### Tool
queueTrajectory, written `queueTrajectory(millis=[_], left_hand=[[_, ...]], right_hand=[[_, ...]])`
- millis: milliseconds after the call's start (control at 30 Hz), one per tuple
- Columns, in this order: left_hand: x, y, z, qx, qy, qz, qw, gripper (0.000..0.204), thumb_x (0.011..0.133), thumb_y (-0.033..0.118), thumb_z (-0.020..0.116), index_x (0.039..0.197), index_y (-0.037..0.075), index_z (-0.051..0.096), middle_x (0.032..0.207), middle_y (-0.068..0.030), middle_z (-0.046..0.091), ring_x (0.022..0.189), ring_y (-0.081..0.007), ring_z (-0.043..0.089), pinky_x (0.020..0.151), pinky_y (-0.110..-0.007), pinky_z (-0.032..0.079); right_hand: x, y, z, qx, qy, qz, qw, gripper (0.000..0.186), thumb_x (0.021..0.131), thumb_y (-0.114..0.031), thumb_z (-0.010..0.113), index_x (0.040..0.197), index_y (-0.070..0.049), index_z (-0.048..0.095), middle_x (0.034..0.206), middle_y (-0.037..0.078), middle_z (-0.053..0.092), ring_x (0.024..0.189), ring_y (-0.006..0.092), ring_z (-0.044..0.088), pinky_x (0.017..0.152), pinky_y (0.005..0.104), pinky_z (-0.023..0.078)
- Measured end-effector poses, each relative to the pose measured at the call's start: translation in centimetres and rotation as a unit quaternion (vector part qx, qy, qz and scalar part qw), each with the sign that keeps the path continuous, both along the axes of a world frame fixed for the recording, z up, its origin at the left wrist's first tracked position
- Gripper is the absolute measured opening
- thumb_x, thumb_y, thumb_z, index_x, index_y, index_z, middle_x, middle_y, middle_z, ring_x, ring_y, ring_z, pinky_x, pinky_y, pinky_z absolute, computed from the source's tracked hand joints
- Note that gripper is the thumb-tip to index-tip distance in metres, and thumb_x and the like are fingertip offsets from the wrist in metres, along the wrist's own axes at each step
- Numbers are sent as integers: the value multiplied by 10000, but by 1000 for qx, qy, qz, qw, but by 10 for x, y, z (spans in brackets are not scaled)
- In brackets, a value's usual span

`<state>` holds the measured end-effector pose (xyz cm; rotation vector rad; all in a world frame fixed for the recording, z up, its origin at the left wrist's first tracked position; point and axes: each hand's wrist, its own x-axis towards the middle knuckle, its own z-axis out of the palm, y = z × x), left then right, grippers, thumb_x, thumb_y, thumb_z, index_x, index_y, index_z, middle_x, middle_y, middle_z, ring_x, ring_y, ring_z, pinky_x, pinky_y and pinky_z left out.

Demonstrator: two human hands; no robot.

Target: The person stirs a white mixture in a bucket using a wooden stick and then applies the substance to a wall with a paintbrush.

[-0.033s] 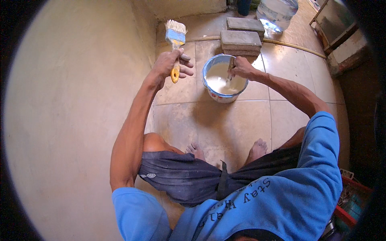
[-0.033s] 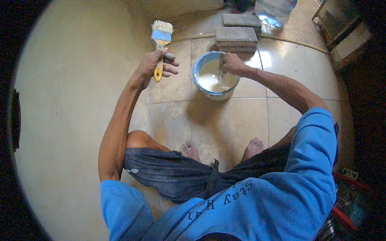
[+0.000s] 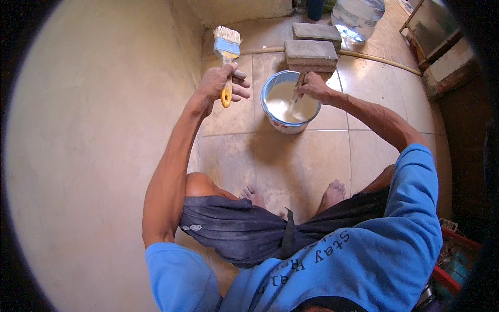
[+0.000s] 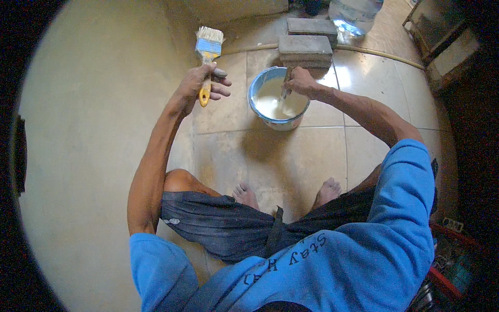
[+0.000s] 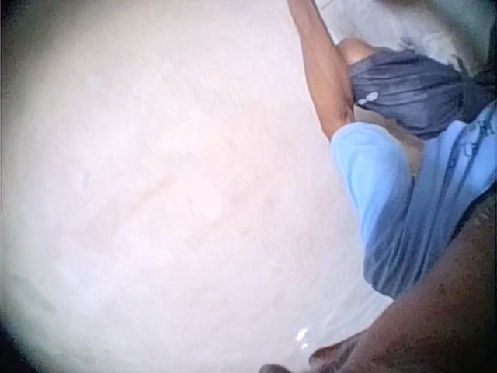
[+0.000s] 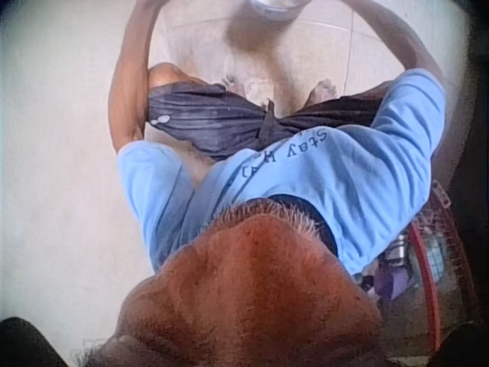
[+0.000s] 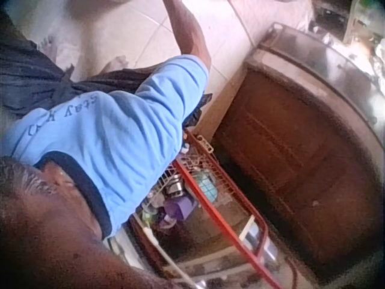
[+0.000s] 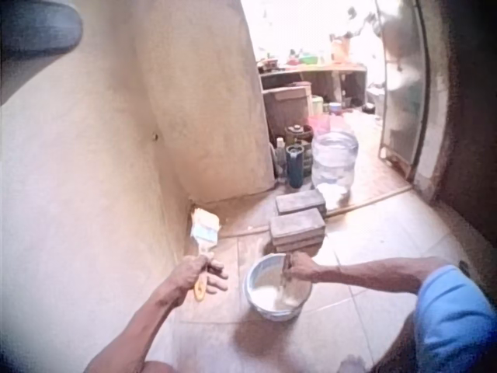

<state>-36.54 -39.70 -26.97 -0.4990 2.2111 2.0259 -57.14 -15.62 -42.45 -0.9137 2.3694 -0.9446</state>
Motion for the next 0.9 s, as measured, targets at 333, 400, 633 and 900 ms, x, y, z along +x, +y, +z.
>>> queueTrajectory(millis=[333, 400, 633, 900], left_hand=[[6, -10, -9, 4, 13, -1, 1000, 505, 942, 430, 449, 1054, -52, 547, 922, -175, 660, 711, -225, 692, 583, -279, 562], [7, -7, -8, 1, 25, 9, 1000, 480, 948, 390, 429, 992, -64, 575, 883, -156, 669, 691, -241, 697, 550, -277, 554], [7, -5, -6, -12, 35, -7, 999, 549, 930, 464, 456, 1054, -61, 557, 933, -174, 658, 737, -241, 697, 605, -295, 563], [8, -9, -7, -20, 29, -1, 999, 547, 931, 462, 450, 1073, -55, 559, 947, -170, 654, 739, -245, 697, 613, -301, 560]], right_hand=[[5, 12, 112, -107, -30, -35, 993, 239, 826, -221, 703, 844, 17, 690, 773, 86, 656, 734, 140, 595, 644, 307, 488], [12, 23, 134, -150, 23, 10, 988, 258, 821, -235, 711, 870, 17, 689, 787, 94, 656, 757, 143, 600, 674, 314, 503], [29, 29, 169, -52, 175, 13, 983, 299, 830, -254, 700, 959, 16, 697, 868, 107, 683, 800, 179, 629, 745, 319, 512], [35, 24, 162, -111, 188, 25, 975, 264, 808, -242, 690, 910, 1, 696, 811, 108, 682, 688, 160, 624, 622, 322, 516]])
